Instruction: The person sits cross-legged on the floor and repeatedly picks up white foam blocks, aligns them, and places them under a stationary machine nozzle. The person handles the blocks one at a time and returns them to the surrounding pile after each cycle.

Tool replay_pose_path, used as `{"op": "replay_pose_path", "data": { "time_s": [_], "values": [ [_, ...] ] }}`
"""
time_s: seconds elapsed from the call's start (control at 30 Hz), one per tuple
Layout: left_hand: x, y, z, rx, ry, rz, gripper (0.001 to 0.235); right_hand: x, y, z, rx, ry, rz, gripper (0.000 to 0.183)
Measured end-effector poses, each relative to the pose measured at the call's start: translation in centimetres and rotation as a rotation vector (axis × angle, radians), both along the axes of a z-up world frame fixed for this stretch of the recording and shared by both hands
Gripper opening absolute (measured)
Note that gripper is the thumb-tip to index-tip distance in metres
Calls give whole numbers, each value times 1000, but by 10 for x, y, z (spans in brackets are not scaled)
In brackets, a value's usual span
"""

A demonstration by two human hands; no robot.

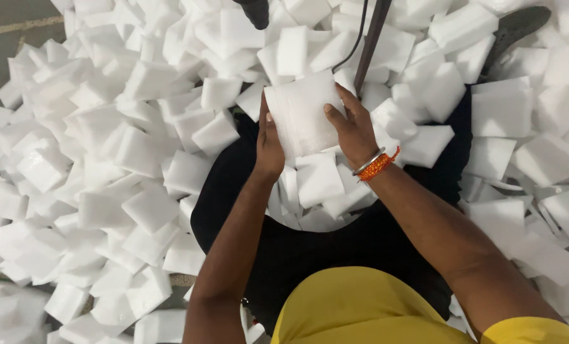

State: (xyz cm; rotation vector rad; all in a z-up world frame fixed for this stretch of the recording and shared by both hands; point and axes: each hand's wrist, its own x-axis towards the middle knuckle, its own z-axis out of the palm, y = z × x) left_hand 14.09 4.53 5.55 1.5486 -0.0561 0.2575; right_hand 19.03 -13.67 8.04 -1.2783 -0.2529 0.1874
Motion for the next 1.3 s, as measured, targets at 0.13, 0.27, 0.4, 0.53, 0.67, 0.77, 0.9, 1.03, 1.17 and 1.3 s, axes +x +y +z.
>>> {"op": "replay_pose_path", "data": {
  "time_s": [0.13, 0.27, 0.4, 0.53, 0.67, 0.77, 0.9, 1.03, 1.17, 1.3],
  "values": [
    [-17, -1, -6, 49, -12, 63, 70, -7, -13, 2, 36, 20, 65, 59],
    [-49, 10, -8, 575, -204, 120, 79, -7, -35, 8, 55, 121, 168, 61],
    [-77, 12, -10, 850, -319, 45, 126, -3, -47, 4, -39, 247, 203, 61],
    [-83, 1, -6, 641, -303, 6, 135, 1, -54, -4, 30, 252, 253, 66],
    [-78, -4, 1, 22, 89, -73, 131, -1, -73, -6, -64, 59, 444, 81],
    [-70, -5, 5, -15, 213, -65, 133, -9, -72, -3, -301, -134, 432, 90],
    [-60, -10, 7, 112, 90, -31, 141, -24, -56, -1, -171, -249, 303, 76],
    [-61, -19, 8, 175, 53, 16, 139, -27, -52, 2, -147, -152, 210, 75],
    [-59, -23, 8, 96, 86, 71, 121, -26, -42, -3, -57, -180, 170, 70],
    [-51, -24, -1, -7, 31, 119, 94, -24, -26, -13, 60, -41, 147, 70]
  ]
}}
